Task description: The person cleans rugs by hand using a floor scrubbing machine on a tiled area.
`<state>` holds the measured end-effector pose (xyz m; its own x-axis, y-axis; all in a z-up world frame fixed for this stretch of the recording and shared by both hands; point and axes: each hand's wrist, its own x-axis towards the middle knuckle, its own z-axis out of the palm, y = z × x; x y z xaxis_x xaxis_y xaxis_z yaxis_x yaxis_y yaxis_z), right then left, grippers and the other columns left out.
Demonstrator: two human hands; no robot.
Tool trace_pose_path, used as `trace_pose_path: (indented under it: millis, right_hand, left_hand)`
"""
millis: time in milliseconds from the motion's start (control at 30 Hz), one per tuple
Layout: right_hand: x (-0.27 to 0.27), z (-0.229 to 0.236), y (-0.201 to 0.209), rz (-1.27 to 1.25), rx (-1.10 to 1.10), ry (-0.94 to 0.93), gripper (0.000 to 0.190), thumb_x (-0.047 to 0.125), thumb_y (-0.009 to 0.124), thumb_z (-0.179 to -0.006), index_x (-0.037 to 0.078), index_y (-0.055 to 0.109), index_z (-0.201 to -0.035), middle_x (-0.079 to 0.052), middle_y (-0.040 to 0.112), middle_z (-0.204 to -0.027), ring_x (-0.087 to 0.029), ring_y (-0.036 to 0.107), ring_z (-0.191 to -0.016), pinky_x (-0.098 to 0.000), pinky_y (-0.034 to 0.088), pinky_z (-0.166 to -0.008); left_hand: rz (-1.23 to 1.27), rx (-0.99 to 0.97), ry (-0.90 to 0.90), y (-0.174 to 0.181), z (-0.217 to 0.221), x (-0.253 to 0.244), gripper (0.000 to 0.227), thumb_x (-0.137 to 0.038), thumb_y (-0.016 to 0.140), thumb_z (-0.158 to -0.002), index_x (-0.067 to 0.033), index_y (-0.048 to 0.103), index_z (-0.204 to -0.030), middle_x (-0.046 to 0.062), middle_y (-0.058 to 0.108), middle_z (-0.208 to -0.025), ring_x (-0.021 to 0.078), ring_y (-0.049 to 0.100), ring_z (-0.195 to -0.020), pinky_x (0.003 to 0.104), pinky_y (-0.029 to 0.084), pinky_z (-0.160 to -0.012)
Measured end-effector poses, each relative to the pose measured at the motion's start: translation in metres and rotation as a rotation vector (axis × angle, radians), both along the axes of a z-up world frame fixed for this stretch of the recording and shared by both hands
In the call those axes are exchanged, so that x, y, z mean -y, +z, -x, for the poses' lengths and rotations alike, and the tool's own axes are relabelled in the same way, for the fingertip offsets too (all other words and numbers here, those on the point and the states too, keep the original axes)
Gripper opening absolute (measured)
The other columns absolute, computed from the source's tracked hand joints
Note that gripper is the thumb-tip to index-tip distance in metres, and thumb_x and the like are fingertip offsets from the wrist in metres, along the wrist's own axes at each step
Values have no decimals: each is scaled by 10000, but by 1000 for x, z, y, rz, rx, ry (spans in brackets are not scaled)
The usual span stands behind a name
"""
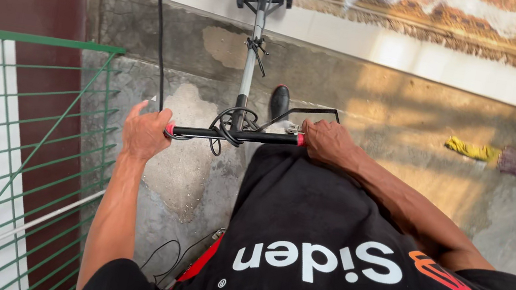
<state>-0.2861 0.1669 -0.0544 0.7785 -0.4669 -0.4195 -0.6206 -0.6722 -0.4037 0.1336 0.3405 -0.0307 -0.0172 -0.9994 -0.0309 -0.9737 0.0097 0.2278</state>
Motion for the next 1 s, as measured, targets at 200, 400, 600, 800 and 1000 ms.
trace_pose_path:
  millis: [200,400,600,800,1000]
  right_hand:
    - [-24,74,2,17,-3,-94,192,183,643,-851,26,576,-940,-180,673,-709,-377,688,-661,-487,539,-546]
    - [-58,159,-14,-29,-32,-190,225,212,660,-866,34,574,-973,-183,674,-714,-387,689,-682,-497,534,-566]
    - [-90,234,-21,-88,-74,-299,241,191,651,-855,30,549,-1003,-189,677,-739,-407,688,-716,-523,534,-585]
    - [-118,286,-16,-130,-76,-472,213,159,656,-809,40,554,-953,-195,675,-753,-423,681,-711,-539,526,-584]
    - [-128,317,-7,-168,-117,-626,250,148,695,-749,28,552,-915,-206,669,-742,-427,673,-729,-532,504,-598]
  left_hand:
    - [80,82,-77,10,73,1,139,-178,723,-807,-135,591,-797,64,613,-597,262,657,-631,522,458,-1022]
    - [-85,139,-77,-18,148,-4,181,-194,740,-771,-154,567,-738,75,619,-603,303,636,-593,429,455,-602]
    - [26,33,-198,-25,207,10,197,-152,725,-739,-143,528,-756,38,600,-609,269,615,-588,423,439,-603]
    - [15,67,-289,-38,261,31,212,-192,744,-717,-155,539,-753,31,590,-588,256,591,-553,401,405,-568]
    - [52,103,-430,-41,293,84,261,-240,773,-723,-144,532,-749,36,580,-575,257,586,-550,405,400,-564]
